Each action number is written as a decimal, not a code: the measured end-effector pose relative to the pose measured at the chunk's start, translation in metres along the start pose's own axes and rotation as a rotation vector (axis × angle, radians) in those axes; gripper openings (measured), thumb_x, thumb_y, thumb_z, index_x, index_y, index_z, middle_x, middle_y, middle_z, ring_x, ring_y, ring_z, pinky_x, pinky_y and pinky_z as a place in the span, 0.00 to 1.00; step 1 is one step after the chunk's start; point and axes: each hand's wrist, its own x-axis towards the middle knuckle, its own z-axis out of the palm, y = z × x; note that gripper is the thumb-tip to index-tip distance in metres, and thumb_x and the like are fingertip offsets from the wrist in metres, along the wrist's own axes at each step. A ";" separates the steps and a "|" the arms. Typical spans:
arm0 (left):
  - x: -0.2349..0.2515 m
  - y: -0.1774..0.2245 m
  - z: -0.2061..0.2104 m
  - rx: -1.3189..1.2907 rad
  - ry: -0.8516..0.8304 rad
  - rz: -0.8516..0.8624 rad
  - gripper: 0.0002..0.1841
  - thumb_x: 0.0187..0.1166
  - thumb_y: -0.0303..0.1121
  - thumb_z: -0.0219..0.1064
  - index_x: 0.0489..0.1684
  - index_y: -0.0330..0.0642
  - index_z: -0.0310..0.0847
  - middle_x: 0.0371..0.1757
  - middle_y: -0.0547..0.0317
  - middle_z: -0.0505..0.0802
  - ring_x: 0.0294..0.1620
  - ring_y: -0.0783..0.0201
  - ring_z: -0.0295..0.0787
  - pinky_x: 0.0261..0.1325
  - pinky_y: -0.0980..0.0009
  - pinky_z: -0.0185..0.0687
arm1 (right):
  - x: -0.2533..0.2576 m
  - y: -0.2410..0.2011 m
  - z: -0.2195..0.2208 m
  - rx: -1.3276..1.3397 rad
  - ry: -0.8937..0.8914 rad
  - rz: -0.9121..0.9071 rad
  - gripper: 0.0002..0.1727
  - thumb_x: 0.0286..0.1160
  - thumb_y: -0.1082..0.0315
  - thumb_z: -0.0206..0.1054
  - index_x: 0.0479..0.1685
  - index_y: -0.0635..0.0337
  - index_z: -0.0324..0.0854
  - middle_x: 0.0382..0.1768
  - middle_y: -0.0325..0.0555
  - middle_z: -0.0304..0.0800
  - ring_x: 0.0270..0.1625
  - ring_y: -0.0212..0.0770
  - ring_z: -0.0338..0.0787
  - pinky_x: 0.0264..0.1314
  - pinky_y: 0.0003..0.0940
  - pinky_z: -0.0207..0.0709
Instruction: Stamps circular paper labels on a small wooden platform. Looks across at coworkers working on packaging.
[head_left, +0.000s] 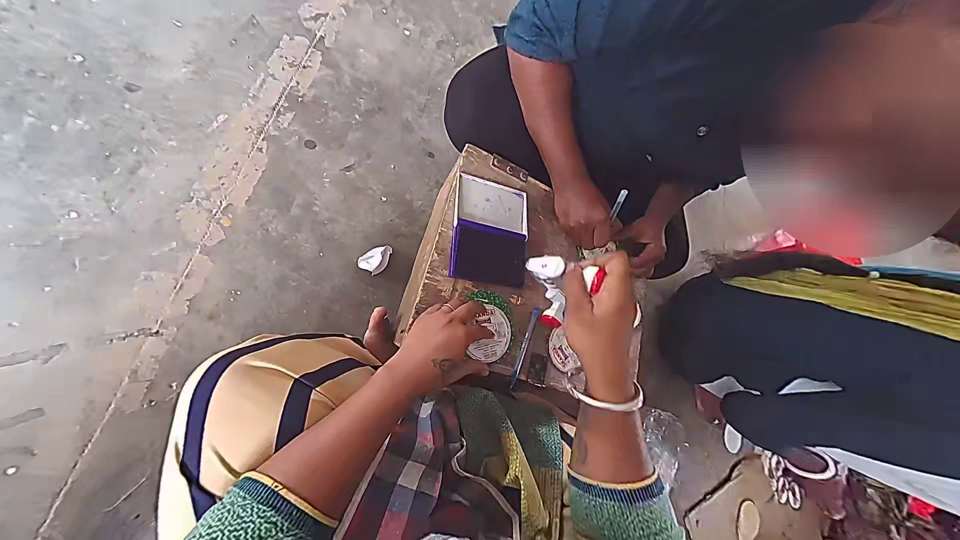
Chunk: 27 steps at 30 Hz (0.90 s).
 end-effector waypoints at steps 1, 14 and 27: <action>0.000 0.000 0.000 0.013 -0.006 -0.002 0.20 0.72 0.44 0.78 0.58 0.44 0.93 0.72 0.43 0.87 0.76 0.40 0.79 0.73 0.40 0.72 | -0.008 0.005 -0.006 0.023 -0.010 0.034 0.17 0.85 0.61 0.59 0.55 0.70 0.75 0.39 0.56 0.83 0.38 0.49 0.85 0.40 0.52 0.77; 0.000 -0.001 0.001 0.123 0.092 0.126 0.16 0.79 0.43 0.70 0.52 0.44 0.96 0.68 0.44 0.91 0.72 0.41 0.85 0.68 0.39 0.78 | -0.069 0.050 -0.006 0.223 -0.074 0.186 0.14 0.81 0.64 0.59 0.48 0.69 0.76 0.29 0.35 0.75 0.28 0.19 0.73 0.34 0.18 0.69; -0.001 0.000 -0.003 -0.184 0.332 -0.185 0.13 0.89 0.32 0.60 0.50 0.28 0.82 0.34 0.41 0.91 0.38 0.44 0.92 0.47 0.44 0.83 | -0.071 0.024 -0.006 -0.005 -0.216 -0.076 0.18 0.83 0.59 0.61 0.52 0.68 0.81 0.28 0.48 0.86 0.27 0.42 0.85 0.30 0.43 0.79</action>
